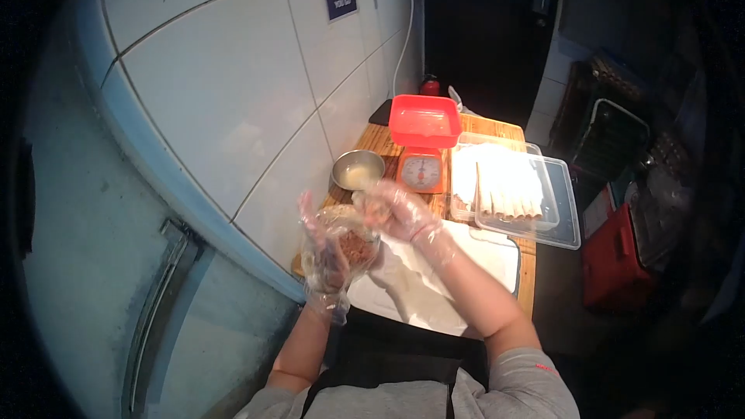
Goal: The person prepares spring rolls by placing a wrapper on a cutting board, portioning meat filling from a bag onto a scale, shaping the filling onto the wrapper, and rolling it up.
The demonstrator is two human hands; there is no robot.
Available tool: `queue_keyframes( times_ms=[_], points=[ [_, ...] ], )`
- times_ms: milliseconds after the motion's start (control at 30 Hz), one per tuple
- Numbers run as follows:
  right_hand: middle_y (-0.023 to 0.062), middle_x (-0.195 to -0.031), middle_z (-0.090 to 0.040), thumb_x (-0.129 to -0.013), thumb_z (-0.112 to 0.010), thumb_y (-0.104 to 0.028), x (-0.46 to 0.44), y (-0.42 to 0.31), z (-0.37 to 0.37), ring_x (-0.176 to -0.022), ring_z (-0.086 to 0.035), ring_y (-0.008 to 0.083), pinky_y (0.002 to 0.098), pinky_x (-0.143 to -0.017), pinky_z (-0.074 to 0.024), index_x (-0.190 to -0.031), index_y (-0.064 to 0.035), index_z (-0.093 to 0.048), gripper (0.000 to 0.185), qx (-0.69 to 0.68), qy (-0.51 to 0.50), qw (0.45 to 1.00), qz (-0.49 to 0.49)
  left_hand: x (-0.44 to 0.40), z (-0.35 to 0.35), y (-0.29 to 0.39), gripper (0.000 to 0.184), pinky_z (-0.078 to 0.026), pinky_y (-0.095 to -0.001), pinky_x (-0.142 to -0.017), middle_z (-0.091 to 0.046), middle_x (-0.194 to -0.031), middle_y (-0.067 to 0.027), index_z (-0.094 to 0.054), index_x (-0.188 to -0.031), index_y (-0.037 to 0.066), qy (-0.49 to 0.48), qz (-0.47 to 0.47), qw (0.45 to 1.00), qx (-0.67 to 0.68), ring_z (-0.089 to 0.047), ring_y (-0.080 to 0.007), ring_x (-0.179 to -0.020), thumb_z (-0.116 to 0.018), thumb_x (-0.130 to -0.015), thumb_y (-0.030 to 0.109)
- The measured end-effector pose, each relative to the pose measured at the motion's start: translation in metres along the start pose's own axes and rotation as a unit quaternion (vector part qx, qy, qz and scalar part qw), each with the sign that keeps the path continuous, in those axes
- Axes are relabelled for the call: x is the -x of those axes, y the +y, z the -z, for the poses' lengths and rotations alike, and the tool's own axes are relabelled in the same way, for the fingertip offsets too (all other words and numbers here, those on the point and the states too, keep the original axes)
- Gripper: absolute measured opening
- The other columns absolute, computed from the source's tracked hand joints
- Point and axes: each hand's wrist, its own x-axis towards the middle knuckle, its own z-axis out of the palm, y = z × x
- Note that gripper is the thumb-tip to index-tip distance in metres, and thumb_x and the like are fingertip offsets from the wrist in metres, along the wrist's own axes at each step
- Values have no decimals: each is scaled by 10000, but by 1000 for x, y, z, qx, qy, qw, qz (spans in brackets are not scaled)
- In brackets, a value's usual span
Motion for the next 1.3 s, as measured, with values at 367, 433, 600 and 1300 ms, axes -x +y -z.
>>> queue_keyframes(
  times_ms=[367,433,600,1300],
  points=[
    [78,-1088,-674,-834,-709,-158,-88,-195,30,-1023,-653,193,347,-913,-531,-1350,-100,-605,529,620,192,758,74,16,4,9,784,-220,-571,-1180,-349,-1508,-296,-368,-1490,-51,-54,-53,994,-83,-309,-472,-1407,-529,-967,511],
    [131,-1236,-668,-762,-750,-126,-103,-193,48,-1121,-655,266,378,-992,-495,-1325,-110,-631,576,764,186,611,92,15,4,10,752,-212,-551,-1187,-351,-1513,-281,-397,-1471,-45,-61,-58,991,-102,-313,-444,-1411,-507,-982,516],
    [131,-1229,-692,-706,-807,-269,-137,-182,77,-1167,-654,319,472,-987,-523,-1187,-187,-734,493,881,178,437,31,18,1,5,716,-218,-566,-1179,-359,-1504,-277,-410,-1462,-40,-55,-69,987,-136,-330,-449,-1396,-513,-986,485],
    [128,-1106,-745,-862,-657,-128,-66,-207,15,-1042,-707,228,345,-984,-531,-1098,-57,-774,273,723,184,636,199,17,-1,6,625,-268,-547,-1160,-406,-1475,-259,-487,-1409,-31,-43,-62,990,-116,-379,-447,-1359,-613,-944,366]
  ],
)
